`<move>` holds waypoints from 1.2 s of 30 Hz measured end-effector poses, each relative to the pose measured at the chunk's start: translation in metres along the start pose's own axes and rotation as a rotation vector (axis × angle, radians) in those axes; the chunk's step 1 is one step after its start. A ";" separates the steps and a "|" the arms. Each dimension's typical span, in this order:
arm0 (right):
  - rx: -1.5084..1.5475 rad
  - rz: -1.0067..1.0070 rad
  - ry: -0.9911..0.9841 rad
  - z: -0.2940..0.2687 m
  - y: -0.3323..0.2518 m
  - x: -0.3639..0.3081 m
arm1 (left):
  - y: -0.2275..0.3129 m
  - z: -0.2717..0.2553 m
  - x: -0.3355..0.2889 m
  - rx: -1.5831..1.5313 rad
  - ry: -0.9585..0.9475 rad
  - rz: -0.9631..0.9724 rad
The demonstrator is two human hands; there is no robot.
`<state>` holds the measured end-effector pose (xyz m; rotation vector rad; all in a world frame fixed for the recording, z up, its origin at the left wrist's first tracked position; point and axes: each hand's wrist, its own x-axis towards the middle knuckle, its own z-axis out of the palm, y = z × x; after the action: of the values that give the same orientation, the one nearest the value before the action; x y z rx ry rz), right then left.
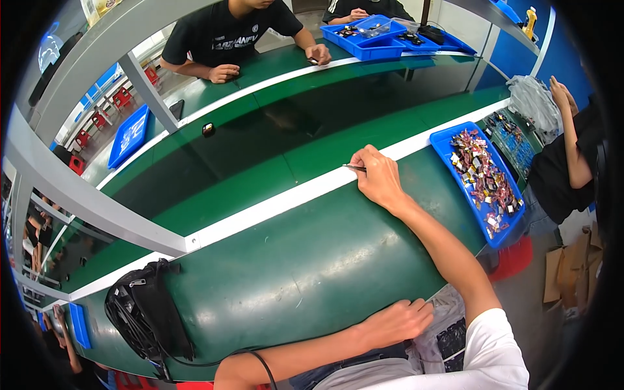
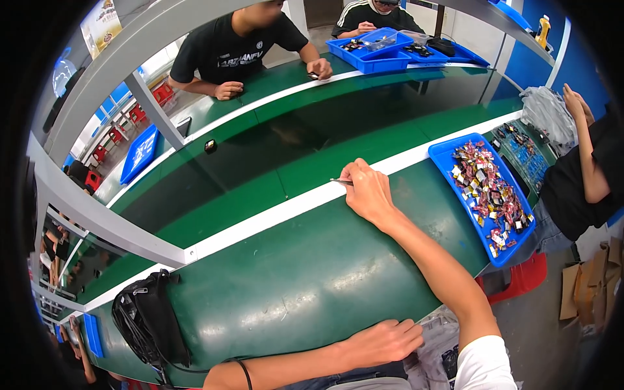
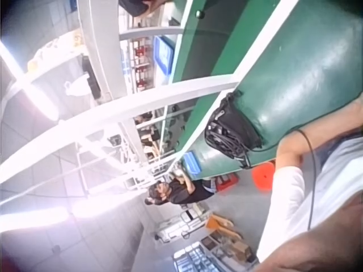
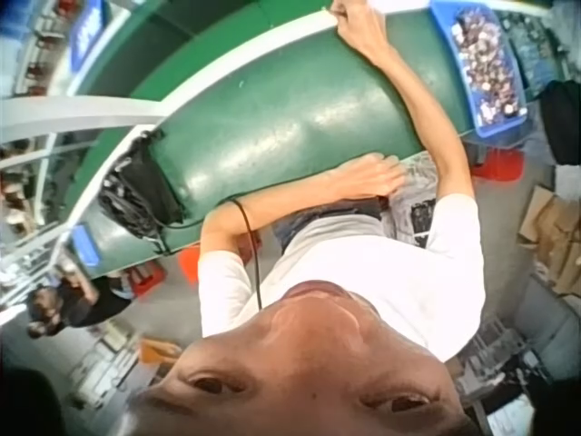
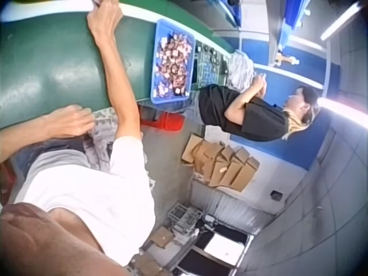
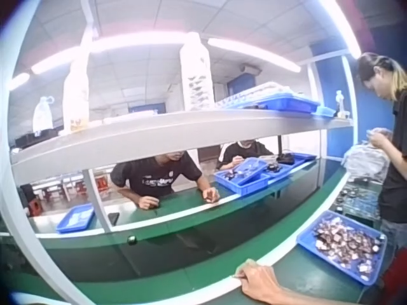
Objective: Manipulating and assembling small electronic parts and batteries with a handheld tool on a factory assembly line.
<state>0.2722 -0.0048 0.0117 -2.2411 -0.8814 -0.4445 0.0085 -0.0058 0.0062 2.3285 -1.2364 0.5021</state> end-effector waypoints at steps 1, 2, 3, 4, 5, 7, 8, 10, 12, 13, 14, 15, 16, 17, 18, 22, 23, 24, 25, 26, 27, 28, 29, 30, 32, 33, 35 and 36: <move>-0.017 -0.025 -0.011 -0.001 -0.001 0.000 | 0.000 0.001 0.000 -0.010 0.003 -0.003; -0.015 -0.027 -0.008 -0.002 -0.001 -0.001 | 0.001 0.001 0.000 -0.019 0.006 -0.005; 0.055 -0.013 -0.004 -0.004 -0.004 0.000 | 0.001 0.001 -0.001 -0.014 0.003 -0.006; 0.124 0.000 0.001 -0.005 -0.006 0.000 | 0.001 0.001 -0.002 -0.016 0.002 -0.008; 0.128 -0.004 0.003 -0.004 -0.005 -0.002 | 0.001 0.001 -0.002 -0.019 0.000 -0.009; 0.322 -0.012 0.031 -0.004 -0.002 -0.007 | 0.001 0.002 -0.001 -0.021 -0.001 -0.008; 0.324 -0.015 0.033 -0.005 0.001 -0.011 | 0.001 0.002 -0.001 -0.029 0.000 -0.007; 0.575 -0.019 0.006 -0.010 -0.006 -0.016 | 0.001 0.002 -0.001 -0.027 -0.002 -0.008; 0.611 0.023 -0.028 -0.019 -0.013 -0.018 | 0.001 0.002 -0.001 -0.032 -0.004 -0.008; 0.687 0.060 -0.048 -0.023 -0.017 -0.018 | 0.001 0.002 0.000 -0.024 0.001 -0.006; 0.762 0.099 -0.068 -0.028 -0.020 -0.017 | 0.001 0.001 0.000 -0.016 0.006 -0.005; 0.761 0.102 -0.070 -0.034 -0.023 -0.016 | 0.000 0.000 0.000 -0.020 0.007 -0.006; 0.881 0.171 -0.116 -0.040 -0.025 -0.013 | 0.000 -0.001 0.001 -0.010 -0.009 -0.005; 1.001 0.241 -0.162 -0.045 -0.027 -0.012 | 0.000 -0.002 0.001 0.000 -0.024 -0.004; 1.001 0.241 -0.163 -0.049 -0.028 -0.011 | 0.000 -0.001 0.001 0.000 -0.025 -0.005; 1.382 0.363 -0.354 -0.059 -0.024 -0.012 | 0.001 0.001 -0.001 -0.005 -0.020 -0.014; 1.469 0.354 -0.391 -0.059 -0.023 -0.012 | 0.001 0.002 -0.001 -0.003 -0.016 -0.015; 1.470 0.355 -0.391 -0.059 -0.021 -0.013 | 0.001 0.002 -0.001 -0.005 -0.017 -0.016; 1.512 0.346 -0.425 -0.058 -0.018 -0.014 | 0.001 0.001 -0.001 -0.005 -0.016 -0.015; 1.554 0.336 -0.458 -0.058 -0.017 -0.014 | 0.002 0.001 0.000 -0.005 -0.016 -0.014; 1.556 0.336 -0.460 -0.057 -0.017 -0.015 | 0.002 0.001 0.000 -0.004 -0.016 -0.016; 1.562 0.329 -0.464 -0.057 -0.017 -0.015 | 0.002 0.001 -0.001 -0.003 -0.022 -0.015; 1.568 0.322 -0.467 -0.058 -0.018 -0.015 | 0.002 0.001 0.000 -0.001 -0.028 -0.013; 1.569 0.322 -0.468 -0.058 -0.019 -0.015 | 0.001 0.000 0.000 -0.001 -0.028 -0.014; 1.572 0.324 -0.476 -0.060 -0.021 -0.015 | 0.001 -0.001 0.000 -0.011 -0.023 -0.011; 1.572 0.325 -0.476 -0.060 -0.021 -0.016 | 0.001 -0.001 0.000 -0.011 -0.024 -0.011; 1.565 0.332 -0.483 -0.060 -0.023 -0.016 | 0.001 -0.002 0.000 -0.010 -0.023 -0.012; 1.566 0.334 -0.483 -0.061 -0.023 -0.016 | 0.002 -0.001 0.000 -0.012 -0.023 -0.013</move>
<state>0.2406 -0.0424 0.0571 -0.9256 -0.6285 0.7693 0.0070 -0.0057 0.0075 2.3371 -1.2309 0.4643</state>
